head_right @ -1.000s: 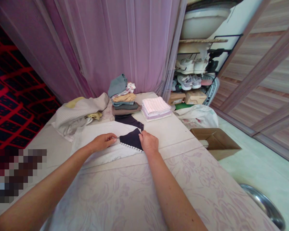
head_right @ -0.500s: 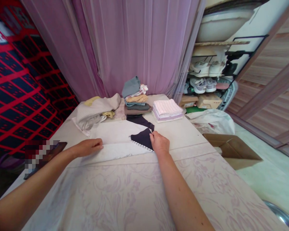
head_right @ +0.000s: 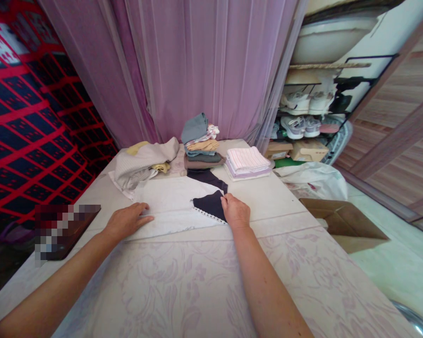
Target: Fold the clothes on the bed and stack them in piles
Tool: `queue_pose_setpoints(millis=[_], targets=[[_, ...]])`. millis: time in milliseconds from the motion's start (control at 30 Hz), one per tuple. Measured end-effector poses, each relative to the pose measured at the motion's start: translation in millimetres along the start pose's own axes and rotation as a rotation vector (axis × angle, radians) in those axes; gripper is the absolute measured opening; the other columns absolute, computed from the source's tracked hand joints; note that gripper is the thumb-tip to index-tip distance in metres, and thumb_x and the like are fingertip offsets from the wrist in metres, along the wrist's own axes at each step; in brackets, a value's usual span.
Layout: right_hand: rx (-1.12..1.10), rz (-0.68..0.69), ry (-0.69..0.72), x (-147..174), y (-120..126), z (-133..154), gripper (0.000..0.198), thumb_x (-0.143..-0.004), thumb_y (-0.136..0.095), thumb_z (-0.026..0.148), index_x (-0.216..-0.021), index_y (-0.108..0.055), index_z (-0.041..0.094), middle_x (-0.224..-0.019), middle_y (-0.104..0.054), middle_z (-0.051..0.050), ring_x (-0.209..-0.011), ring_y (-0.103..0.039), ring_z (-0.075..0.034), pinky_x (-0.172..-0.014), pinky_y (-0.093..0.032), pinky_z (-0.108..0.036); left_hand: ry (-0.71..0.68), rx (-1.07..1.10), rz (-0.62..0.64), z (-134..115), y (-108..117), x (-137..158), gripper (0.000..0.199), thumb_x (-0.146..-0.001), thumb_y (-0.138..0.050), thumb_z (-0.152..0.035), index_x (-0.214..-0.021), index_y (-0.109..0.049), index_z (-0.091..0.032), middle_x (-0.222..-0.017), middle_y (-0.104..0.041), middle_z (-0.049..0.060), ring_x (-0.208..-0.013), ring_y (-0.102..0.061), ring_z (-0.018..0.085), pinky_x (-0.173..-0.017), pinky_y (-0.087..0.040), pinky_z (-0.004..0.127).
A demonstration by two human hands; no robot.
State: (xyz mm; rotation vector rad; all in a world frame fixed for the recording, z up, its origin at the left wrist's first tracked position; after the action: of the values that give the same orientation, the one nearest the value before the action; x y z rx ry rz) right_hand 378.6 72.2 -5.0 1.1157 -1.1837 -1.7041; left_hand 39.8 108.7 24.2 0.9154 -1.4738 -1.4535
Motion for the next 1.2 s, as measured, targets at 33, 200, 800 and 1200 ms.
queue_pose_setpoints(millis=[33,200,800,1200], targets=[[-0.015,0.004,-0.001,-0.2,0.2,-0.2,0.029,-0.093,-0.042,0.041,-0.098,-0.066,0.025,-0.082,-0.072,-0.005,-0.068,-0.063,-0.017,-0.057,-0.032,-0.026,-0.035,-0.015,-0.048,-8.5,3.2,1.4,0.034,-0.088,-0.047,-0.044,-0.111,-0.058,-0.021,-0.114,-0.064,0.010,-0.101,-0.061,0.026,-0.083,-0.045,0.039],[-0.145,0.049,-0.033,-1.1,-2.8,-5.2,0.030,-0.088,-0.047,0.046,-0.104,-0.065,0.028,-0.088,-0.073,-0.002,-0.076,-0.065,-0.019,-0.062,-0.039,-0.027,-0.436,0.197,-0.085,-86.4,-0.8,5.1,0.040,-0.093,-0.039,-0.036,-0.130,-0.051,-0.023,-0.139,-0.050,0.006,-0.130,-0.042,0.021,-0.110,-0.027,0.041],[-0.861,0.416,0.070,-12.4,-9.2,-18.1,0.055,-0.070,-0.052,0.006,-0.124,-0.054,0.020,-0.097,-0.070,-0.003,-0.086,-0.065,-0.013,-0.076,-0.048,-0.023,-0.437,0.346,-0.197,-150.3,7.9,-52.5,0.032,-0.092,-0.042,-0.027,-0.118,-0.060,-0.020,-0.117,-0.065,0.007,-0.108,-0.058,0.021,-0.097,-0.043,0.037],[-0.860,0.564,0.127,-7.6,-2.0,-25.4,0.054,-0.069,-0.053,0.007,-0.122,-0.053,0.017,-0.090,-0.069,-0.001,-0.074,-0.062,-0.011,-0.067,-0.047,-0.020,-0.744,-0.041,-0.110,-197.4,37.3,-111.1,0.014,-0.076,-0.062,-0.020,-0.089,-0.068,-0.021,-0.134,-0.051,0.006,-0.135,-0.030,0.029,-0.112,-0.013,0.054]])
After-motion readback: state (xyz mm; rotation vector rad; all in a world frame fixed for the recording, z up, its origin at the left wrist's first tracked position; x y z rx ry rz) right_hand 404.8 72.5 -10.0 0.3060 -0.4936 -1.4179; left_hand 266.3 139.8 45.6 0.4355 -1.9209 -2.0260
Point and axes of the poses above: each hand's wrist, its own x-axis away from the middle knuckle, its own y-axis out of the back of the hand, z = x × y, the point moved 4 cm from there along -x, towards the middle knuckle
